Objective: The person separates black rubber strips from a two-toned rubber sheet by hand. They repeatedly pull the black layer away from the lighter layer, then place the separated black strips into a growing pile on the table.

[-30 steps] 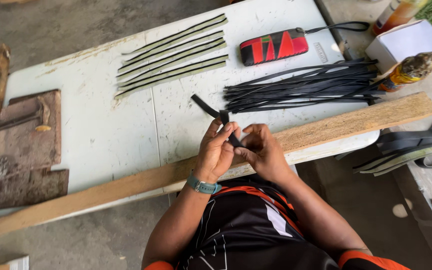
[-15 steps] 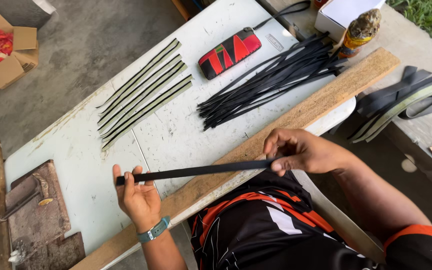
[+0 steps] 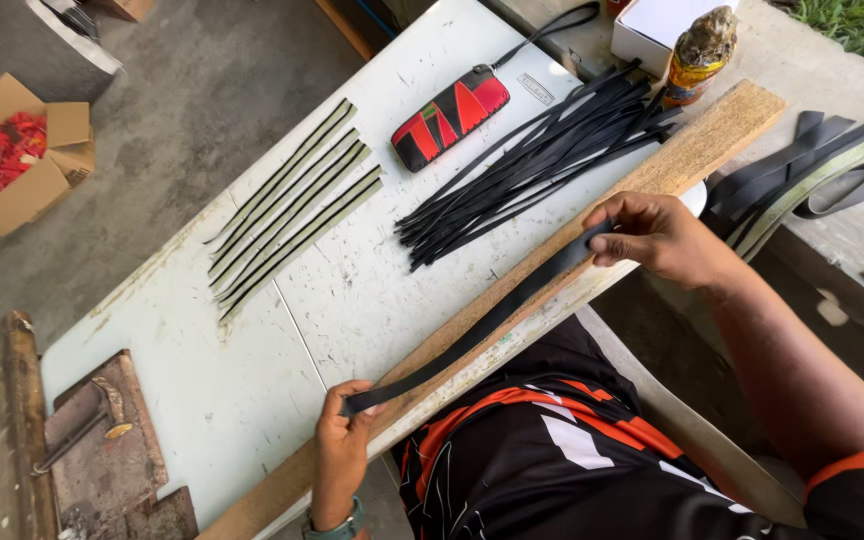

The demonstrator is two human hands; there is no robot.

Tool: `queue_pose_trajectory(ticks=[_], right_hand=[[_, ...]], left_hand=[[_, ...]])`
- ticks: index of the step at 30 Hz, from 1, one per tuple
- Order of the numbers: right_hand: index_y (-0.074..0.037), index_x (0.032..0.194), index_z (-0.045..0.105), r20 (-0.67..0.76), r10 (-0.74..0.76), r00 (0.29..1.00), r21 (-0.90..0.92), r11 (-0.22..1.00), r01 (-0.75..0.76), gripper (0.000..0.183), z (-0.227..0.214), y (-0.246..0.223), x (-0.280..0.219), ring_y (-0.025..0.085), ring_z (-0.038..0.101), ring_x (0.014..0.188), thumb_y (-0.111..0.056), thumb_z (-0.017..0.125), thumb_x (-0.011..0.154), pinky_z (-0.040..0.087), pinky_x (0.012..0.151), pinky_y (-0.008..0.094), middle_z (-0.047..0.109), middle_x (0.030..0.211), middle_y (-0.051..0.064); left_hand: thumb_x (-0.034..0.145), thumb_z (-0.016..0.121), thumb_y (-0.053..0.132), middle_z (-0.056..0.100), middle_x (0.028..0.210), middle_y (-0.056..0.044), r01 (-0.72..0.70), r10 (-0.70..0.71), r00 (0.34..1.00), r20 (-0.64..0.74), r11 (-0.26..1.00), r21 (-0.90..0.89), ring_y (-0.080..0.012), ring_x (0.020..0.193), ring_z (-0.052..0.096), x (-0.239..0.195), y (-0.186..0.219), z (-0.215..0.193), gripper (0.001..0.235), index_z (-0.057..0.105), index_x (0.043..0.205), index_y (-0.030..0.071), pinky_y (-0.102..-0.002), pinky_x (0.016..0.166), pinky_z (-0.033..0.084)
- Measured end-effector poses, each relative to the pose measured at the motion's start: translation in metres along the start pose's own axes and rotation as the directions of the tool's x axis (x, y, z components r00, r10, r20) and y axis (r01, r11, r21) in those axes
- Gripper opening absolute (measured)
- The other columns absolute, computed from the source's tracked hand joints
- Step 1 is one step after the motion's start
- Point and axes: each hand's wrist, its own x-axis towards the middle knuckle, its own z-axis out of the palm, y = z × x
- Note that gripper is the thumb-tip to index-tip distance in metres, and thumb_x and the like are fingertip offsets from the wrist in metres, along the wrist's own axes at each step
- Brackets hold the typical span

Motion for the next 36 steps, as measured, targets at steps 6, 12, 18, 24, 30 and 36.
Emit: queue_pose_trajectory(ticks=[6, 12, 18, 24, 30, 36], right_hand=[[-0.005, 0.148, 0.048, -0.011, -0.412, 0.911, -0.599, 0.732, 0.323, 0.089, 0.021, -0.048, -0.03, 0.035, 0.058, 0.128, -0.035, 0.086, 0.074, 0.048, 0.105, 0.044, 0.051, 0.149, 0.019], [-0.007, 0.138, 0.058, 0.455, -0.393, 0.799, -0.221, 0.819, 0.529, 0.072, 0.117, -0.062, -0.037, 0.03, 0.069, 0.111, -0.033, 0.086, 0.077, 0.054, 0.098, 0.042, 0.07, 0.123, 0.014], [-0.011, 0.126, 0.07, 0.587, -0.069, 0.807, -0.225, 0.943, 0.245, 0.045, 0.1, -0.069, -0.032, 0.021, 0.076, 0.093, -0.03, 0.078, 0.086, 0.065, 0.076, 0.033, 0.079, 0.105, 0.01], [-0.009, 0.125, 0.07, 0.572, -0.102, 0.814, -0.309, 0.892, 0.329, 0.043, 0.044, -0.05, -0.019, 0.023, 0.075, 0.097, -0.03, 0.077, 0.087, 0.06, 0.084, 0.036, 0.079, 0.109, 0.009], [-0.009, 0.122, 0.072, 0.473, 0.08, 0.878, -0.4, 0.907, 0.133, 0.039, -0.018, -0.042, 0.005, 0.018, 0.07, 0.084, -0.025, 0.074, 0.087, 0.058, 0.075, 0.034, 0.078, 0.102, 0.004], [-0.006, 0.118, 0.072, 0.168, 0.021, 0.986, -0.617, 0.782, 0.088, 0.038, -0.039, -0.021, 0.043, 0.016, 0.069, 0.081, -0.02, 0.082, 0.083, 0.055, 0.071, 0.031, 0.077, 0.09, 0.005]], left_hand=[[0.09, 0.071, 0.005, 0.071, 0.116, -0.012, -0.456, 0.451, 0.885, 0.115, 0.793, 0.403, -0.0232, 0.105, 0.069, -0.001, 0.048, 0.052, 0.013, 0.072, 0.104, 0.006, -0.03, 0.088, 0.055], [0.09, 0.074, 0.005, 0.075, 0.102, -0.006, -0.586, 0.547, 0.79, 0.276, 0.807, 0.077, -0.0202, 0.095, 0.075, -0.004, 0.06, 0.096, 0.02, 0.07, 0.109, 0.004, -0.031, 0.081, 0.06], [0.091, 0.079, 0.005, 0.075, 0.09, -0.006, -0.235, 0.279, 0.941, 0.194, 0.946, -0.223, -0.0061, 0.067, 0.059, -0.003, 0.023, 0.055, 0.009, 0.072, 0.096, 0.006, -0.022, 0.054, 0.052], [0.09, 0.077, 0.008, 0.074, 0.09, -0.007, -0.245, 0.244, 0.968, -0.059, 0.871, -0.427, -0.0131, 0.082, 0.073, -0.005, -0.014, 0.027, 0.018, 0.067, 0.105, 0.005, -0.025, 0.072, 0.06], [0.091, 0.079, 0.005, 0.068, 0.091, -0.004, -0.181, 0.111, 0.949, -0.294, 0.958, -0.223, -0.0058, 0.081, 0.06, 0.004, -0.02, 0.021, 0.017, 0.064, 0.099, 0.003, -0.02, 0.073, 0.05], [0.09, 0.081, 0.015, 0.072, 0.082, -0.006, -0.003, 0.092, 0.934, -0.345, 0.968, 0.252, -0.0091, 0.067, 0.057, 0.006, -0.011, 0.033, 0.02, 0.068, 0.096, 0.001, -0.024, 0.061, 0.048]])
